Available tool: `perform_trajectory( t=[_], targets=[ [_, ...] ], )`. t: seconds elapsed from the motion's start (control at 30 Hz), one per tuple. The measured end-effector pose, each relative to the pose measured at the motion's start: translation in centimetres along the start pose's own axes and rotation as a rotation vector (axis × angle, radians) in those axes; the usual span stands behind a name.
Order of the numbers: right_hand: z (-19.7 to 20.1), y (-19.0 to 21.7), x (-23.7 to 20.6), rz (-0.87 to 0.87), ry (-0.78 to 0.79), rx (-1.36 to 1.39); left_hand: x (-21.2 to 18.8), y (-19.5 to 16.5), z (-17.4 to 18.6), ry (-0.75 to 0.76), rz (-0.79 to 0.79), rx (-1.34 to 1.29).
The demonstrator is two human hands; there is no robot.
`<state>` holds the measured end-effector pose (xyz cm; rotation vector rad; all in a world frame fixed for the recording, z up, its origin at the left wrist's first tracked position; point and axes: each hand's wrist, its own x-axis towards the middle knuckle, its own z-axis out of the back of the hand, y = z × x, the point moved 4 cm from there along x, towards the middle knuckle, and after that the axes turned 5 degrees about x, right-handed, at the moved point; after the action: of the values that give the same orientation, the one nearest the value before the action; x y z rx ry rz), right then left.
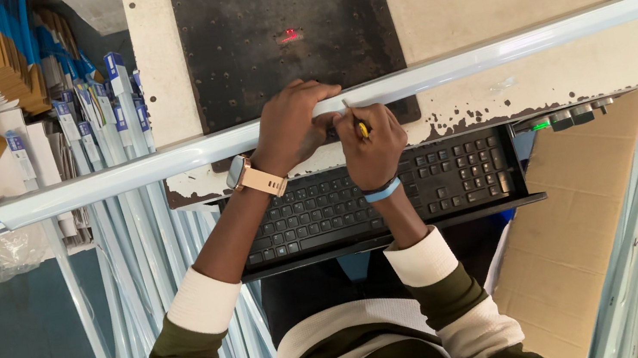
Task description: The person repeatedly removes plastic wrapping from long white poles using a utility knife. They cut the plastic, peel it off, and place the poles aside, repeating the process for several poles.
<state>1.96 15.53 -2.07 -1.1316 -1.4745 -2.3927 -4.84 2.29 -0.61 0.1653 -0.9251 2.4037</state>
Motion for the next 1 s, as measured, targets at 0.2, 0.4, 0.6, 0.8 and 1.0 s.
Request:
perform_trajectory(
  t=[0.2, 0.4, 0.6, 0.8, 1.0],
  targets=[
    [-0.3, -0.1, 0.2, -0.004, 0.015, -0.002, -0.1, 0.1, -0.3, -0.015, 0.003, 0.017],
    [-0.4, 0.2, 0.3, 0.009, 0.015, -0.034, -0.2, 0.0, -0.4, -0.056, -0.052, 0.032],
    [-0.3, 0.0, 0.3, -0.034, 0.099, -0.004, -0.5, -0.2, -0.5, -0.105, -0.101, 0.04],
    [-0.4, -0.4, -0.3, -0.018, 0.056, 0.002, -0.3, 0.3, -0.9, -0.072, -0.069, 0.015],
    [-0.3, -1.4, -1.0, -0.006, 0.03, 0.011, -0.1, 0.1, -0.5, -0.047, -0.052, 0.014]
  ],
)
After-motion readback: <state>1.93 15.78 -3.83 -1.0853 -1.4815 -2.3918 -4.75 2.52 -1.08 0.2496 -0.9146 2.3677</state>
